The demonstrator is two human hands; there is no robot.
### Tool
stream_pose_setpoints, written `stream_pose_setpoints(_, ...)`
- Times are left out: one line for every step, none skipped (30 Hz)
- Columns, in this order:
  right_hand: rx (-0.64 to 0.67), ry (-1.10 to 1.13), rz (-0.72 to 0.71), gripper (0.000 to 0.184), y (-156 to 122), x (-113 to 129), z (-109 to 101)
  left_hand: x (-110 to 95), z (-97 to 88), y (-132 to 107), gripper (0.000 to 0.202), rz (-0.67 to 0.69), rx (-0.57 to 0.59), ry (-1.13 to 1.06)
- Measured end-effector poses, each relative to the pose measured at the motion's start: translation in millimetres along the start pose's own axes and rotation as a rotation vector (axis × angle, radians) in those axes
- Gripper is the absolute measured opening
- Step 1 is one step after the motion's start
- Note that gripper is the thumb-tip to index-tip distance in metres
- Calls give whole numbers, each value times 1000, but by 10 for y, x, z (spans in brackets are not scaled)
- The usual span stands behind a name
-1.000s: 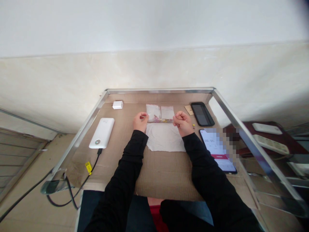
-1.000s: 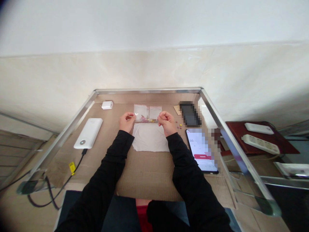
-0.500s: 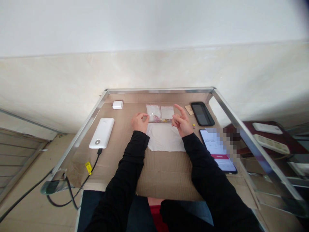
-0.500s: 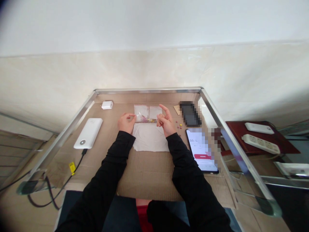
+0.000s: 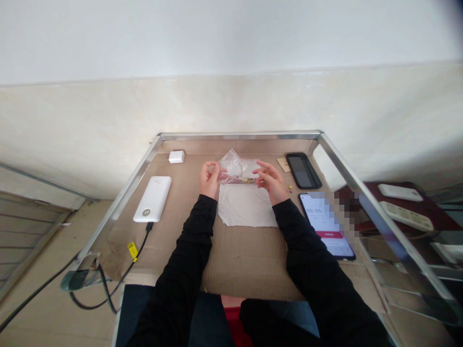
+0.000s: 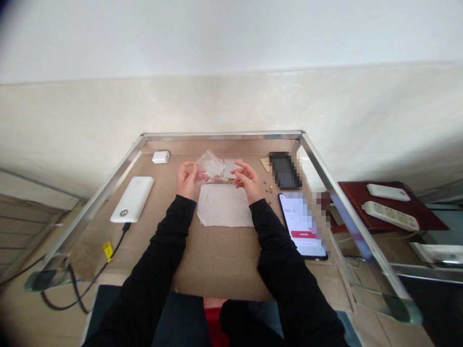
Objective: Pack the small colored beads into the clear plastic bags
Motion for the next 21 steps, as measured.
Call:
stream_pose_setpoints(-7,-14,0,36,-2,1,5,-1,4,-2,26,-28,10,-10)
stream_pose_setpoints(-8,-27,4,36,-2,-1,12,-2,8,-6,28,-49,23,-10)
stream_pose_setpoints(-2,-39,12,35,-2,-7,23,-5,14,-10,30,-62,37,-6)
stream_pose_setpoints(14,-54,25,35,-2,-18,37,-6,23,-16,31,-70,55,-4)
stream_pose_setpoints(38,-73,40,35,-1,-34,55,-8,33,-22,32,-72,71,-3)
stream_pose_setpoints(65,-95,53,34,-1,-50,74,-10,44,-29,32,-69,85,-2)
stream_pose_setpoints(91,-119,59,32,-3,-65,93,-13,54,-35,32,-63,99,1)
stream_pose_setpoints(119,-144,57,30,-7,-77,113,-15,64,-42,32,-56,114,10)
stream_pose_setpoints(147,-168,50,28,-13,-85,133,-18,72,-49,32,-50,125,25)
stream_pose_setpoints(171,-188,38,28,-21,-88,152,-22,77,-55,32,-44,130,48)
stream_pose_setpoints(191,-203,26,29,-30,-87,168,-27,79,-61,32,-38,130,75)
stream_pose_setpoints(208,-214,16,31,-38,-83,181,-32,80,-66,32,-35,130,101)
stream_pose_setpoints(219,-221,9,31,-46,-77,191,-37,81,-72,32,-35,128,123)
stream_pose_setpoints(224,-224,6,30,-52,-70,197,-43,81,-76,32,-36,126,139)
stream_pose_setpoints(224,-225,4,30,-56,-63,200,-48,81,-81,32,-37,125,149)
stream_pose_setpoints(225,-225,5,29,-59,-58,202,-52,83,-85,32,-40,125,157)
stream_pose_setpoints(226,-224,6,29,-62,-53,204,-56,84,-88,32,-41,126,163)
stream_pose_setpoints(230,-223,8,28,-63,-51,205,-60,85,-91,32,-39,126,169)
stream_pose_setpoints(233,-222,9,27,-64,-50,206,-64,87,-93,32,-37,127,175)
stream_pose_setpoints(234,-221,11,27,-63,-50,206,-66,89,-95,32,-36,129,180)
stream_pose_setpoints(233,-221,14,26,-62,-53,204,-68,91,-97,31,-36,131,185)
Point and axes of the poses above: each hand's wrist, its own y-axis towards the middle knuckle, its own z-axis out of the palm, x = y × z, the point moved 4 cm from there along y, towards the middle knuckle, and after that the axes turned 11 degrees about z, right-handed, at the moved point
